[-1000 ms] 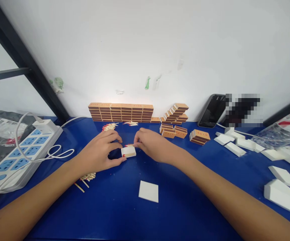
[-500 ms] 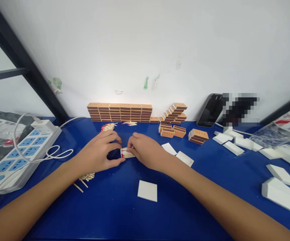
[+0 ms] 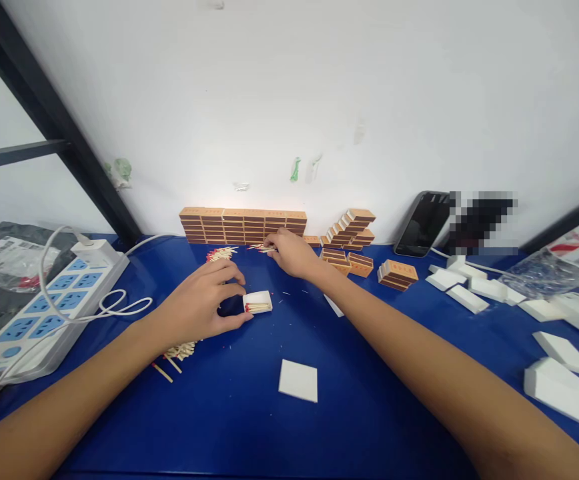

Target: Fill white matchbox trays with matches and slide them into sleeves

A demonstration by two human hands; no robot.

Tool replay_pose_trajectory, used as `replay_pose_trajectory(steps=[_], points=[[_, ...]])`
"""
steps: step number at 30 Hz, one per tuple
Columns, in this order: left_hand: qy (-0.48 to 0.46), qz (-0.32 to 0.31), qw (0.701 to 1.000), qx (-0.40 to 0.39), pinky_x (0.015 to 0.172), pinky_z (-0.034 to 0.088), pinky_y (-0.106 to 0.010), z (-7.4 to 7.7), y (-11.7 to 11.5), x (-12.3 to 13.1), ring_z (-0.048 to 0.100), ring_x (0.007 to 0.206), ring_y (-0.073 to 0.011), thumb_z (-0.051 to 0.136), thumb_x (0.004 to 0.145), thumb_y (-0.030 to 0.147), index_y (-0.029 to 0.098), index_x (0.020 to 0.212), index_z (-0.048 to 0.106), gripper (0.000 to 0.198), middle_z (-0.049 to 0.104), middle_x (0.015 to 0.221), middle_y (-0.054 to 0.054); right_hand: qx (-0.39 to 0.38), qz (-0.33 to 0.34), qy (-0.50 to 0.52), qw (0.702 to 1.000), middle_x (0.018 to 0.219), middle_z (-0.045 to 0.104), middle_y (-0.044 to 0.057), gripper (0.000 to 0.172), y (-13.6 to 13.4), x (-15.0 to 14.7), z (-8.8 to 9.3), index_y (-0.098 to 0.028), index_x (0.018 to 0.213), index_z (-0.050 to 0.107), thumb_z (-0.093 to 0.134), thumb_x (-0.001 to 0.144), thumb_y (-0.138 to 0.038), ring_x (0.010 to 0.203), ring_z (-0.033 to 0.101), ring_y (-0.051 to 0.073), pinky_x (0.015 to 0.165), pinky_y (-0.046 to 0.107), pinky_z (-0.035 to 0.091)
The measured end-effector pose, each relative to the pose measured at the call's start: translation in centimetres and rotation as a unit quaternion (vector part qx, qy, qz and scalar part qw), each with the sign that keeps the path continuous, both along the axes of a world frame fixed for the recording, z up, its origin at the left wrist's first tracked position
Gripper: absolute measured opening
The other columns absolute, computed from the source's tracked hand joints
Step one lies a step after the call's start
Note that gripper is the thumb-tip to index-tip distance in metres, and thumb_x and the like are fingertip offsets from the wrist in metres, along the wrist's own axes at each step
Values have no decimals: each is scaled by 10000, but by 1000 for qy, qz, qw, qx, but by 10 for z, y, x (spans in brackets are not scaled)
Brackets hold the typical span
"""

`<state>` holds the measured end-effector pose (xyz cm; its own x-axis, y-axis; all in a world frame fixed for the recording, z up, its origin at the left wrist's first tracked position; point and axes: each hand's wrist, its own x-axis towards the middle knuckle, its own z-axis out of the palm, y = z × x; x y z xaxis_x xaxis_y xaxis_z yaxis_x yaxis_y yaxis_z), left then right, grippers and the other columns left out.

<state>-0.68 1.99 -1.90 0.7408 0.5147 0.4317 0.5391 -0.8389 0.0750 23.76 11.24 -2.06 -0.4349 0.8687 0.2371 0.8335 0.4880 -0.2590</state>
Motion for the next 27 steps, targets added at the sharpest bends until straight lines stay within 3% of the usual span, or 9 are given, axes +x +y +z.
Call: replay_pose_trajectory(steps=[6,14,27], points=[[9,1,1000,7,1013,580,-467,1,-1,0,654,1097,-292,814,926,429,145,950,786,286,724,1071,-106,10,9,-30,999,1179,699,147,180,2,-3,-9,-153,1151,749,602,1052,-185,1067,668,258,930,336,472],[4,1,1000,10,985,582,-461,-1,0,-1,651,1089,-291,794,939,439,150,960,779,291,719,1075,-106,-4,-9,-3,1000,1041,712,94,53,4,1,-9,-172,1015,736,690,1018,-197,928,650,205,815,289,427],[12,7,1000,-8,992,576,-465,1,0,-1,645,1097,-290,797,935,427,142,972,788,287,716,1074,-105,-30,-26,-19,999,968,713,91,104,-6,1,1,-157,949,756,669,998,-129,893,644,204,810,292,441]])
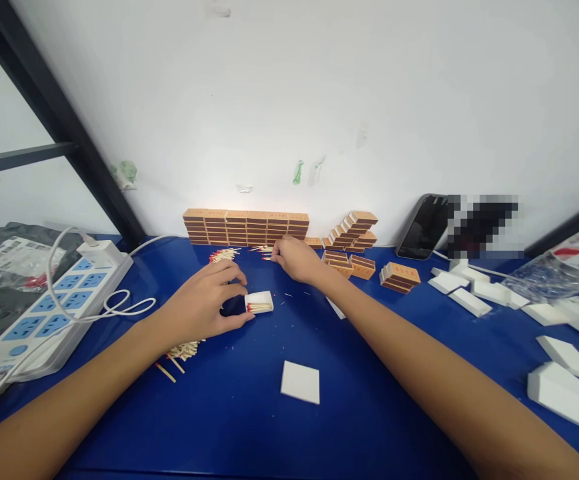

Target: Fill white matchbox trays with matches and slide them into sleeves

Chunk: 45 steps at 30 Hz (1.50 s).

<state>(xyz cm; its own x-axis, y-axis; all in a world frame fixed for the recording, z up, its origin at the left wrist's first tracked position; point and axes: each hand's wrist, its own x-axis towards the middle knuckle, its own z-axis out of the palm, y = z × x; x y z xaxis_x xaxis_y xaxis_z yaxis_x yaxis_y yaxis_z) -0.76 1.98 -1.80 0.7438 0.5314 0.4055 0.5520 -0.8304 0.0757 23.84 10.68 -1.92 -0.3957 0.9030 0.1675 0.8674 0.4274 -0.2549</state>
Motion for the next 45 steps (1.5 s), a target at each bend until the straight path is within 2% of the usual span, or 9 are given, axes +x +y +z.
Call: replay_pose_trajectory(steps=[7,14,18,25,30,36,39,42,45], points=[[-2,22,1000,17,989,577,-481,1,2,0,643,1079,-290,792,935,415,133,942,787,282,721,1065,-112,12,32,26,999,990,685,87,92,-14,8,8,-161,955,724,656,1017,-164,909,630,204,828,295,453],[9,53,998,26,987,573,-492,1,2,-1,640,1079,-303,802,921,415,142,929,789,273,728,1043,-108,-23,82,60,995,982,630,49,93,-67,8,24,-195,956,668,643,1045,-205,855,591,181,762,283,431],[-5,43,999,29,981,570,-475,0,1,0,638,1067,-284,776,941,419,153,915,784,268,722,1046,-103,-45,94,53,993,1007,631,36,88,-89,1,22,-209,991,652,613,1049,-155,819,591,161,726,277,422],[-19,22,999,19,1005,567,-469,2,1,1,637,1071,-276,771,943,408,168,908,772,243,719,1052,-99,-34,85,9,996,1062,644,54,91,-96,-13,17,-197,1017,663,614,1040,-123,820,595,159,748,290,422],[-15,22,1000,14,991,568,-464,1,1,1,640,1085,-282,777,939,413,174,929,775,240,718,1063,-102,-41,78,18,996,1049,667,53,57,-82,-12,20,-196,1046,695,647,1038,-167,852,616,171,760,290,428],[-11,21,1000,10,1016,565,-479,2,0,0,643,1092,-290,789,935,416,146,936,782,270,719,1079,-115,5,22,-8,1000,995,750,90,164,-26,-8,20,-150,1173,729,675,1037,-224,917,668,222,792,310,441],[-8,24,1000,13,1018,564,-478,3,0,0,640,1104,-294,797,932,417,152,933,778,265,718,1087,-112,5,17,-31,999,1094,788,116,206,-5,-8,12,-160,1217,744,662,1034,-205,1006,702,244,853,320,460],[-5,25,1000,13,1011,561,-475,4,-1,-1,633,1111,-297,799,934,421,160,932,776,262,713,1086,-111,6,20,-34,999,1158,793,126,215,3,-9,4,-169,1220,753,645,1038,-204,1038,714,246,873,316,470],[-3,20,1000,18,1012,559,-474,4,-1,-1,631,1106,-297,793,940,424,157,945,778,267,713,1083,-114,8,14,-33,999,1083,791,110,171,5,-9,0,-173,1158,758,642,1041,-217,961,708,230,824,302,462]])
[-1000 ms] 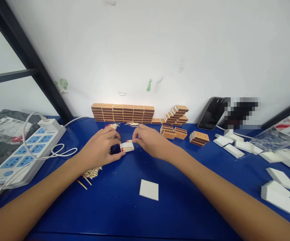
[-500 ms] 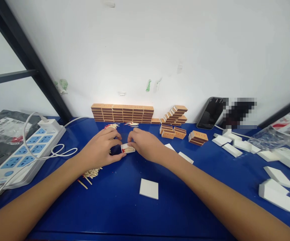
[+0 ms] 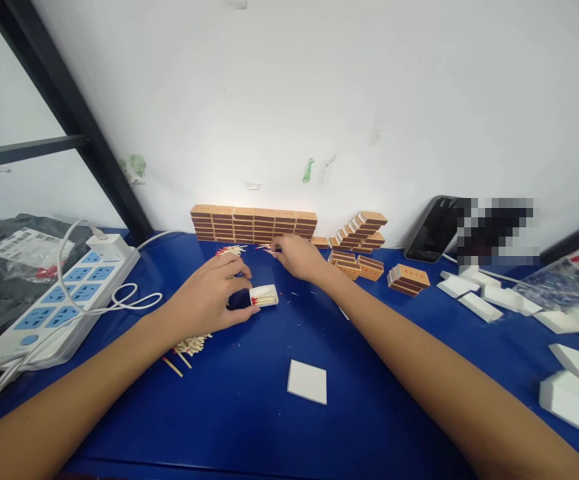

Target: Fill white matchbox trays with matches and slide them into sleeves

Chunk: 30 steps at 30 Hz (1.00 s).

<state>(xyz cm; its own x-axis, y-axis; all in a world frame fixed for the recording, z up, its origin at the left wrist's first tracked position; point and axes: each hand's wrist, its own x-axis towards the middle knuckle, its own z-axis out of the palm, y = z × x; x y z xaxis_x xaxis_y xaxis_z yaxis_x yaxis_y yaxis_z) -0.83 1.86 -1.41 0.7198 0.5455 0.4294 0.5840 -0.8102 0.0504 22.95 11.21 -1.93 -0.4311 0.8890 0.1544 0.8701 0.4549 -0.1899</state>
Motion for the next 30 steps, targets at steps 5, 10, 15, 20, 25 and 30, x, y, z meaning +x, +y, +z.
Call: replay_pose_trajectory(steps=[5,10,15,20,25,30], points=[[5,2,1000,-1,1028,558,-478,-1,0,-1,634,1117,-302,801,934,421,140,955,783,283,715,1087,-120,-10,-16,-1,1000,1023,784,100,105,2,0,-1,-178,1003,755,652,1023,-190,924,698,224,775,294,444],[7,7,1000,-8,1041,553,-487,-1,1,-1,635,1104,-298,793,939,419,136,939,785,283,715,1085,-117,-19,-17,2,1000,1049,784,108,119,-3,0,2,-174,962,737,643,1033,-187,948,701,227,793,301,454],[4,12,1000,-6,1032,558,-492,-1,1,1,634,1086,-295,782,941,406,139,933,786,267,718,1072,-115,-8,-15,11,1000,1037,765,101,89,-11,5,6,-171,1011,727,654,1040,-212,932,690,215,798,298,455],[-1,8,1000,0,1019,567,-480,-2,2,0,638,1076,-288,793,933,403,132,933,783,271,715,1067,-116,-17,-11,-14,1000,1052,767,99,146,-10,6,5,-157,1112,726,694,1037,-278,910,686,206,771,285,446],[1,13,1000,1,1034,560,-485,0,2,-1,631,1085,-290,801,929,411,132,916,780,280,719,1073,-112,-43,-20,-32,998,1027,796,97,120,-6,5,3,-165,972,750,673,1037,-230,928,715,213,764,275,444],[11,20,1000,-12,1040,552,-488,1,1,1,633,1085,-289,793,936,414,136,928,785,279,720,1077,-112,-54,-16,-40,998,1058,808,110,132,-10,1,7,-155,986,752,652,1048,-217,988,733,230,812,277,462]])
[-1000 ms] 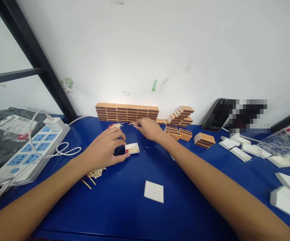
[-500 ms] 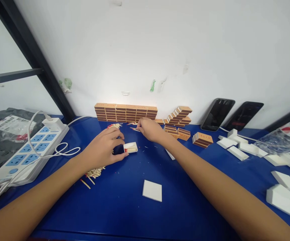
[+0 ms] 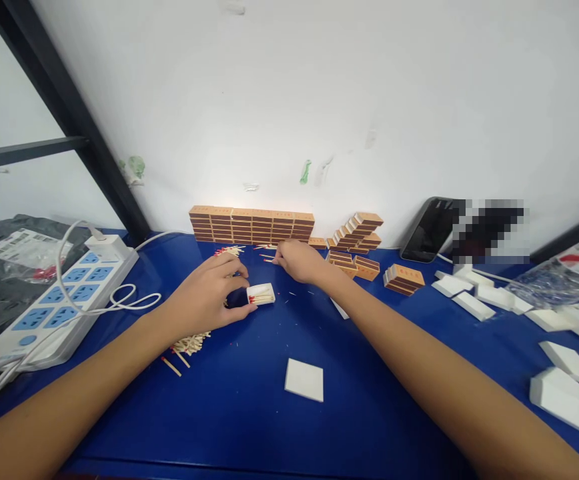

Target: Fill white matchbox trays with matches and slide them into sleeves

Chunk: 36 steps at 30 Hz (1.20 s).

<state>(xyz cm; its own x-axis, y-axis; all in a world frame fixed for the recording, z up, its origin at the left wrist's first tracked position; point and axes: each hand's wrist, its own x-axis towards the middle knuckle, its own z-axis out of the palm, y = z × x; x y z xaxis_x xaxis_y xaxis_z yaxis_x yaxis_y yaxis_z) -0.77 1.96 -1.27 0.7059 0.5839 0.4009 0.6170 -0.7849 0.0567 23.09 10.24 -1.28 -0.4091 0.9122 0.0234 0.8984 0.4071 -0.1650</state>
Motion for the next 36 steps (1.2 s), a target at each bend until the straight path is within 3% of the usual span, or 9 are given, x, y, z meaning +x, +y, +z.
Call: replay_pose_trajectory(steps=[9,14,24,30,36], points=[[-7,-2,1000,2,1034,560,-492,1,0,-1,636,1091,-295,809,923,397,138,918,785,260,717,1070,-113,27,2,8,1000,1197,759,124,109,4,-11,-4,-179,1036,697,628,1074,-254,1075,711,238,861,289,465],[-1,1,1000,-4,1052,551,-498,1,0,-1,636,1099,-301,798,932,404,131,906,788,274,714,1063,-113,36,-4,18,999,1246,746,138,159,8,-11,-8,-169,1175,657,644,1073,-290,1107,701,256,880,312,471],[-2,-6,1000,24,1044,562,-501,-3,3,-3,637,1090,-301,795,934,413,130,937,787,282,719,1062,-115,23,10,12,1000,1204,746,164,129,4,-10,-8,-151,1047,693,580,1079,-203,1104,707,266,900,322,483],[-9,-10,999,37,1021,571,-480,-5,4,-3,639,1082,-296,811,921,406,128,930,785,279,722,1052,-112,35,29,42,998,1188,722,146,110,-16,0,5,-161,1074,665,558,1081,-185,1076,686,250,911,330,482],[-7,-8,1000,23,1020,573,-481,-4,3,-2,640,1083,-290,810,919,398,137,941,785,263,724,1059,-108,26,73,100,992,1069,684,93,96,-52,13,14,-185,1035,629,572,1085,-244,925,640,216,789,311,446]])
